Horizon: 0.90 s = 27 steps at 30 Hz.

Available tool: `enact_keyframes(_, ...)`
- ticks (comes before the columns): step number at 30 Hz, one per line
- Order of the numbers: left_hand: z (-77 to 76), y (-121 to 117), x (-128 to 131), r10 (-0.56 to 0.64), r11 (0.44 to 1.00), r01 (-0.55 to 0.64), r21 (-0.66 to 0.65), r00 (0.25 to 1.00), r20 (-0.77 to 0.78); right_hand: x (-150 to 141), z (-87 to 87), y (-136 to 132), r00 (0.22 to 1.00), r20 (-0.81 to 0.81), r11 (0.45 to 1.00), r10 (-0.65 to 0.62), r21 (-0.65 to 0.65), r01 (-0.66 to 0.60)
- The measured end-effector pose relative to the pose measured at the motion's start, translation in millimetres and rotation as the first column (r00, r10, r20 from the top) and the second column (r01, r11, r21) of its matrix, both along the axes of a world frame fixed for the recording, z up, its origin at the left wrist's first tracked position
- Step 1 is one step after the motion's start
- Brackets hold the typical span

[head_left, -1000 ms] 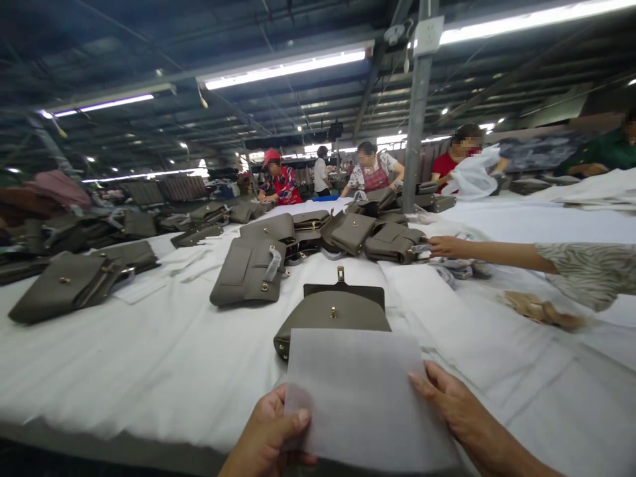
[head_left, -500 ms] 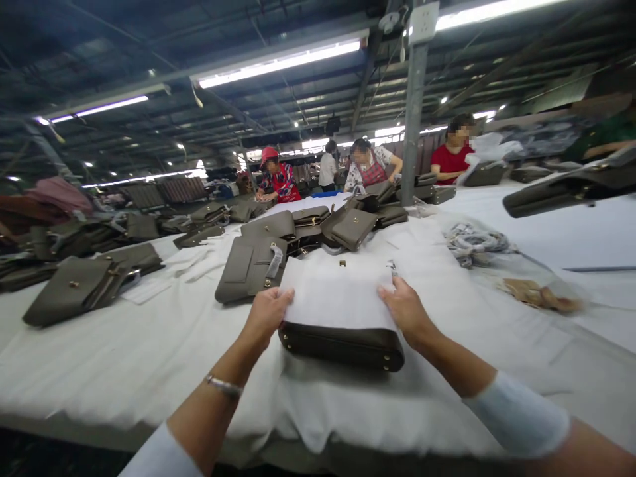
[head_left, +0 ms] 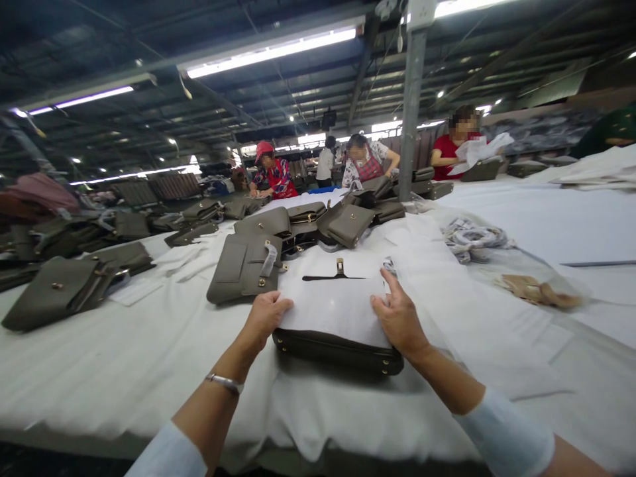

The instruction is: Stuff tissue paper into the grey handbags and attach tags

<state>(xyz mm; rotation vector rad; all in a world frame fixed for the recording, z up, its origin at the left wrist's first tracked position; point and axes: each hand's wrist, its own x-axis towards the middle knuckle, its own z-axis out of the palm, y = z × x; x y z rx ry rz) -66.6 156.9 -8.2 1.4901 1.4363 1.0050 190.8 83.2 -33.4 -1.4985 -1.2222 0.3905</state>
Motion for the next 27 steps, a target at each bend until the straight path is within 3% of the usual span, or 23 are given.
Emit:
enact_keyframes(4,-5.4,6,-2,-0.005,1.0,0.007,0.027,0.998,-0.061,1,-3.5,-4,0.994,0.091,0.993,-0.053,-0.097,0.062)
enact_keyframes(8,-10.8,13,-4,-0.039,0.996,0.054,0.068,0.977,-0.208,6,-5.9,-2,0.973,0.23,0.966,-0.024,-0.244,0.082)
enact_keyframes(10,-9.6,12,-5,-0.025,0.994,0.057,0.098,0.953,-0.301,6,-3.8,-3,0.921,0.39,0.958,0.009,-0.268,0.104)
enact_keyframes(12,-5.2,7,-3,0.043,0.972,0.06,0.227,0.904,-0.424,3,-0.4,-6,0.811,0.585,0.972,0.024,-0.205,0.119)
enact_keyframes(13,-2.2,3,0,0.089,0.932,0.11,0.346,0.855,-0.511,1,1.4,-7,0.737,0.675,0.984,0.008,-0.135,0.114)
enact_keyframes(14,1.0,-1,3,0.129,0.857,0.22,0.466,0.783,-0.608,-1,3.2,-8,0.658,0.753,0.995,-0.024,-0.047,0.09)
enact_keyframes(15,4.2,-4,7,0.16,0.747,0.383,0.543,0.689,-0.707,-3,4.8,-8,0.579,0.813,0.998,-0.058,0.041,0.042)
enact_keyframes(17,9.7,-9,15,0.167,0.511,0.72,0.47,0.453,-0.876,-6,7.3,-7,0.445,0.893,0.985,-0.071,0.134,-0.111)
enact_keyframes(19,13.3,-8,20,0.077,0.406,0.879,0.248,0.238,-0.968,-6,9.0,-4,0.343,0.939,0.955,0.011,0.091,-0.282)
enact_keyframes(21,14.4,-5,21,-0.017,0.389,0.915,0.102,0.118,-0.993,-4,10.5,0,0.268,0.955,0.917,0.126,-0.009,-0.398)
enact_keyframes(22,13.9,-2,20,-0.055,0.396,0.915,0.075,0.105,-0.993,-2,11.2,1,0.241,0.955,0.898,0.175,-0.054,-0.437)
enact_keyframes(27,8.2,2,8,-0.115,0.496,0.85,0.178,0.267,-0.957,6,13.5,4,0.18,0.946,0.841,0.27,-0.141,-0.523)
